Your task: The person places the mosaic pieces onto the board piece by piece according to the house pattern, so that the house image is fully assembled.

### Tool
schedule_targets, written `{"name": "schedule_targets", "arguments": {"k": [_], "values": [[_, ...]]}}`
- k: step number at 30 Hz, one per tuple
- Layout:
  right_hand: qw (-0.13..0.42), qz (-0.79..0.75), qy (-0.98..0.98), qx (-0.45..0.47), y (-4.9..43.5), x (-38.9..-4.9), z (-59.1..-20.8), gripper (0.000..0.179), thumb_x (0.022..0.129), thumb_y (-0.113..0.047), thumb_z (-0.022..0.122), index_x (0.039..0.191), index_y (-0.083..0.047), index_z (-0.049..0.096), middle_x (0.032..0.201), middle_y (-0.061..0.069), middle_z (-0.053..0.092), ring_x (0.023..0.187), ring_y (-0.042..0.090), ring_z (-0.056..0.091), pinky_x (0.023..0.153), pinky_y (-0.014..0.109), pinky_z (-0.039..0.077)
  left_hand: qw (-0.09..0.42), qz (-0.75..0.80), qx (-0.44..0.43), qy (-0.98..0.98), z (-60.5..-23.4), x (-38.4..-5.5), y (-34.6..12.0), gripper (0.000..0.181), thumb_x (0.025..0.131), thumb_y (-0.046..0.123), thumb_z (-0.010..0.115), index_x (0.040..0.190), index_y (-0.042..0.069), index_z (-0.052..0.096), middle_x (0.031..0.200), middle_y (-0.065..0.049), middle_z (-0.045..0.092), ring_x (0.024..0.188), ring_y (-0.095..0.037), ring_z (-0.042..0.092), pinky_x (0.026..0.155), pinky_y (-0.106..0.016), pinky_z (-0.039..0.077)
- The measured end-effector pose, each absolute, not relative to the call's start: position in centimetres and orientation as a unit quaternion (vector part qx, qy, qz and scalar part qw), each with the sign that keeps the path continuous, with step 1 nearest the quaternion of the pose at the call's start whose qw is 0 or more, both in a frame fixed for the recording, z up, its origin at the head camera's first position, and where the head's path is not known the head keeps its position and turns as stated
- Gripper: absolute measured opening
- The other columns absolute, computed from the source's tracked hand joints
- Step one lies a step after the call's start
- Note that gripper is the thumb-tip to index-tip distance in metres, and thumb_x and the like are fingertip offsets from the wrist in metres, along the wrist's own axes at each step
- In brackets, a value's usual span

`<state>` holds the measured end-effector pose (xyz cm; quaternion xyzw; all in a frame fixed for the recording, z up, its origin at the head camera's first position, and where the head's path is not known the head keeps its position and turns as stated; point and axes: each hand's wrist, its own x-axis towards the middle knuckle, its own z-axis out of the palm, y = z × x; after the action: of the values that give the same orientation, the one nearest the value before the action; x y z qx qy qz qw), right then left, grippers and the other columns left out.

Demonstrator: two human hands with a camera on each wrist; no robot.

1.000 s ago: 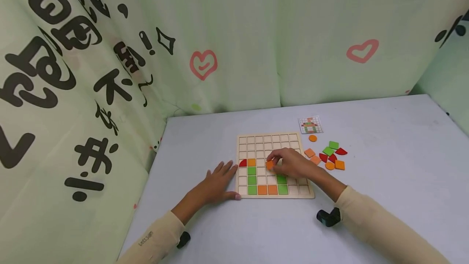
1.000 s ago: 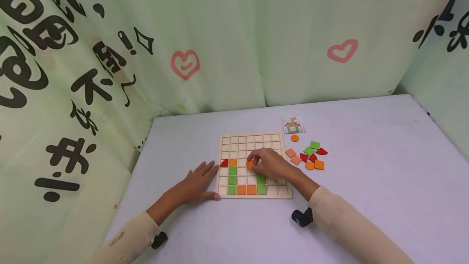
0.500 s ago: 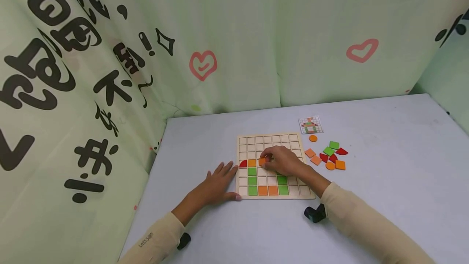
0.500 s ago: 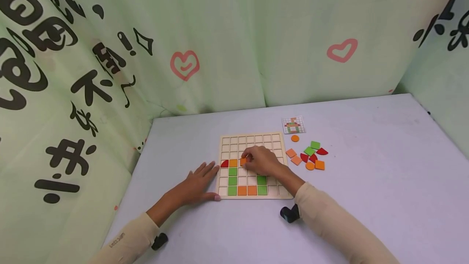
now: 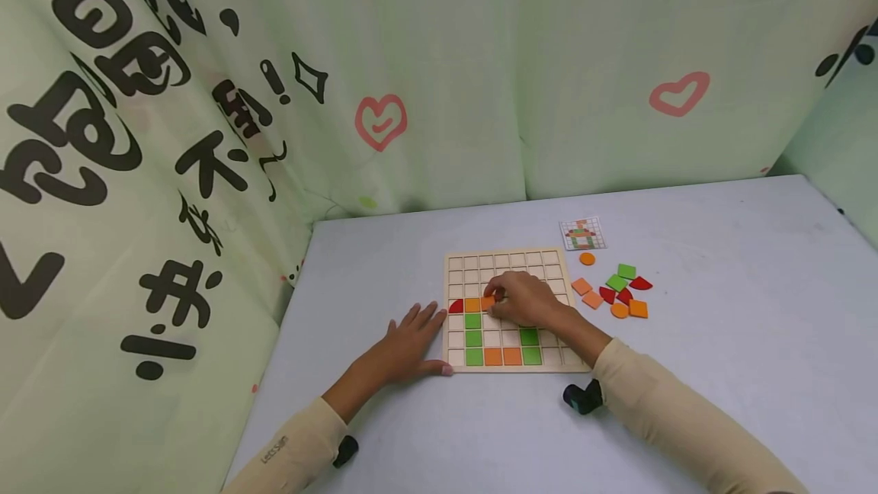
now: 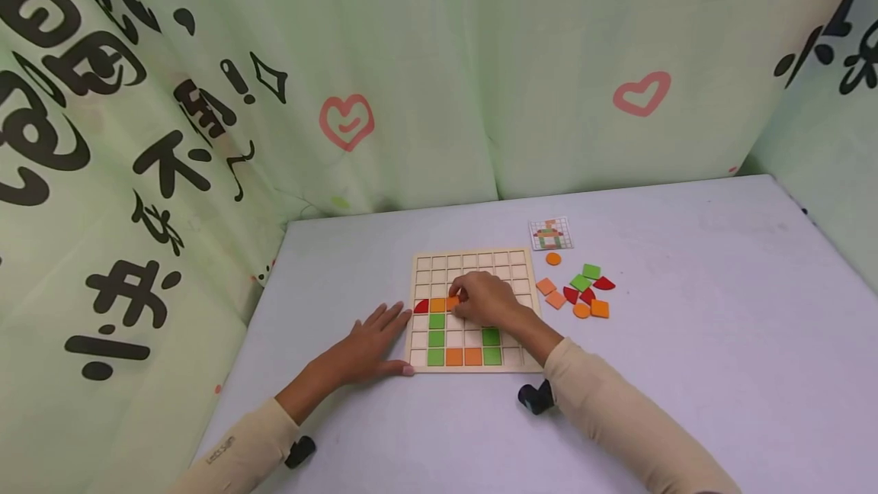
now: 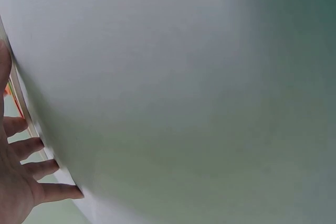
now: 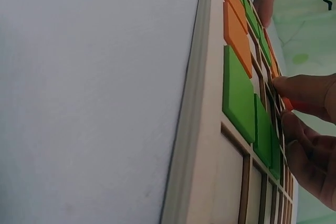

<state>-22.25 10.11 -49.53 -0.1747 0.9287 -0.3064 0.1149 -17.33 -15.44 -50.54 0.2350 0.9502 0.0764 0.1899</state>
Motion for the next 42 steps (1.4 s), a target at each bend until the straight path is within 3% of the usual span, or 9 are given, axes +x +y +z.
{"name": "schedule_targets", "arguments": {"k": [13, 20, 28, 37, 42], "values": [[0.121, -0.299, 0.934, -0.155, 10.4, -22.3, -49.3, 0.020, 0.086, -0.017, 0.079, 0.105, -0.010, 0.075, 0.093, 0.001, 0.070, 0.084, 0.016, 0.060, 0.078, 0.037, 0.050, 0.183, 0.077, 0.240, 0.950, -50.3, -17.4, -15.4, 0.101, 0.083, 0.067, 0.068, 0.160, 0.019, 0.027, 0.167, -0.009, 0.024, 0.154, -0.039, 0.020, 0.109, -0.073, 0.030], [0.127, -0.311, 0.929, -0.154, 10.1, -22.2, -49.6, 0.022, 0.086, -0.016, 0.078, 0.106, -0.008, 0.075, 0.091, 0.001, 0.071, 0.080, 0.016, 0.059, 0.072, 0.032, 0.049, 0.181, 0.073, 0.237, 0.952, -50.6, -17.3, -15.6, 0.101, 0.082, 0.067, 0.069, 0.160, 0.018, 0.027, 0.167, -0.009, 0.025, 0.153, -0.039, 0.021, 0.108, -0.073, 0.031], [0.123, -0.303, 0.932, -0.155, 10.1, -22.2, -49.5, 0.022, 0.085, -0.018, 0.079, 0.105, -0.009, 0.075, 0.092, 0.001, 0.071, 0.081, 0.016, 0.060, 0.074, 0.034, 0.050, 0.181, 0.075, 0.235, 0.952, -50.5, -17.2, -15.5, 0.101, 0.082, 0.067, 0.068, 0.160, 0.019, 0.027, 0.167, -0.008, 0.024, 0.154, -0.039, 0.020, 0.109, -0.073, 0.031], [0.125, -0.324, 0.917, -0.196, 11.1, -21.8, -49.5, 0.028, 0.090, -0.024, 0.076, 0.114, -0.010, 0.073, 0.098, -0.001, 0.071, 0.088, 0.014, 0.060, 0.081, 0.036, 0.051, 0.185, 0.073, 0.230, 0.953, -50.8, -17.2, -15.5, 0.101, 0.082, 0.068, 0.068, 0.161, 0.020, 0.026, 0.167, -0.007, 0.024, 0.154, -0.038, 0.019, 0.109, -0.073, 0.030], [0.125, -0.348, 0.903, -0.219, 13.0, -21.5, -49.6, 0.026, 0.092, -0.022, 0.072, 0.115, -0.011, 0.072, 0.096, -0.003, 0.070, 0.083, 0.012, 0.058, 0.075, 0.030, 0.049, 0.182, 0.071, 0.230, 0.954, -51.1, -17.3, -15.5, 0.101, 0.082, 0.068, 0.068, 0.161, 0.022, 0.025, 0.168, -0.007, 0.023, 0.154, -0.038, 0.018, 0.109, -0.072, 0.030]]}}
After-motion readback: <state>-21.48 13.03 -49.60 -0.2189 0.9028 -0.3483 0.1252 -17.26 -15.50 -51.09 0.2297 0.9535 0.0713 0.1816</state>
